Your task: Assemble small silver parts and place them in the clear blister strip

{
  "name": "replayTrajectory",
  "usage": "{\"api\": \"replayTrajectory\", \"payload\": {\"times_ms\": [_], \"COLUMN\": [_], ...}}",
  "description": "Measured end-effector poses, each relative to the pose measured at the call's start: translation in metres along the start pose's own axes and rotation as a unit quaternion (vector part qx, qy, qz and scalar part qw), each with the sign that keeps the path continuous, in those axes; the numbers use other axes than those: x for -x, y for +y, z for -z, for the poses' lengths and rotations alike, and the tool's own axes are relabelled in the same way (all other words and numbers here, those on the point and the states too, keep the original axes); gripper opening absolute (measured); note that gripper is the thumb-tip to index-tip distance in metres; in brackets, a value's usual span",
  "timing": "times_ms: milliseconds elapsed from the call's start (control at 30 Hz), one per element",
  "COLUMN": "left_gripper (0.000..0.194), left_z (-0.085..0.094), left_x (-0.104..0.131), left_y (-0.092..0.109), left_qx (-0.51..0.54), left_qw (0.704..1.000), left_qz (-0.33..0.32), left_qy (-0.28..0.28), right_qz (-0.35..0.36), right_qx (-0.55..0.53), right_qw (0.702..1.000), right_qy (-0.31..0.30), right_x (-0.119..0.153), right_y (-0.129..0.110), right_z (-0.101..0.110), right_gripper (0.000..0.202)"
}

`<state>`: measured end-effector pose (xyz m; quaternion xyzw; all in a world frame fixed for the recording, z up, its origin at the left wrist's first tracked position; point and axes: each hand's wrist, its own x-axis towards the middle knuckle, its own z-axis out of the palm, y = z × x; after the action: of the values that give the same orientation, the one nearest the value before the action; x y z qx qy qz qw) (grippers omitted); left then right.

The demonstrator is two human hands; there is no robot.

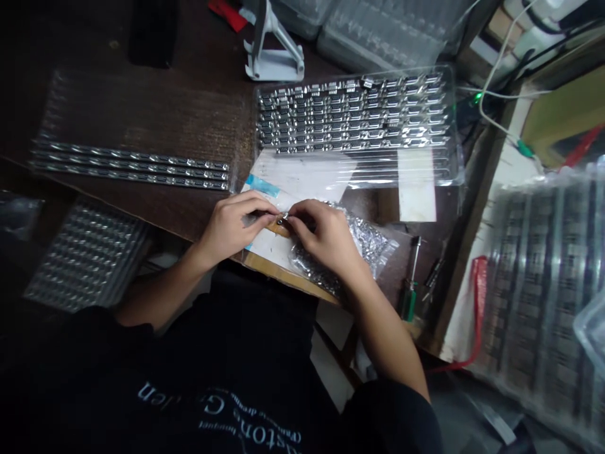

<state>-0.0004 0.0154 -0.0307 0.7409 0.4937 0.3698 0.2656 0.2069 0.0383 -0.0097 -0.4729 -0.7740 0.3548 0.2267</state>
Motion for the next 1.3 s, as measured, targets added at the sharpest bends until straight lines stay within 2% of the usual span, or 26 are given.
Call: {"api": "replayTrajectory", "payload": {"times_ms": [200, 467, 633, 800, 1033, 1300], "left_gripper": [0.01, 0.015, 0.017, 0.022, 0.017, 0.018], "left_z": [0.001, 0.005, 0.007, 0.01, 0.009, 0.007], "left_x": [0.0, -0.001, -0.007, -0.011, -0.012, -0.011], "left_y": [0.0, -0.001, 0.006, 0.013, 0.016, 0.022], "left_qx": [-0.035, -0.085, -0.131, -0.215, -0.136, -0.221], "left_qw": [0.999, 0.991, 0.978, 0.962, 0.979, 0.96], "left_qz": [-0.014, -0.061, -0.094, -0.065, -0.067, -0.076], "left_qy": [-0.023, -0.087, -0.132, -0.156, -0.134, -0.156], "right_qz": [0.001, 0.01, 0.005, 0.009, 0.009, 0.011], "right_qx": [0.003, 0.005, 0.002, 0.004, 0.003, 0.008], "right_qw": [1.0, 1.0, 1.0, 1.0, 1.0, 1.0], "right_qy": [0.013, 0.013, 0.009, 0.011, 0.014, 0.018], "right_x": [0.0, 0.001, 0.001, 0.001, 0.001, 0.001], "right_y": [0.002, 0.004, 0.004, 0.004, 0.004, 0.004], "right_z": [0.0, 0.0, 0.0, -0.001, -0.001, -0.001], "right_gripper": [0.01, 0.01, 0.011, 0.011, 0.01, 0.009]}}
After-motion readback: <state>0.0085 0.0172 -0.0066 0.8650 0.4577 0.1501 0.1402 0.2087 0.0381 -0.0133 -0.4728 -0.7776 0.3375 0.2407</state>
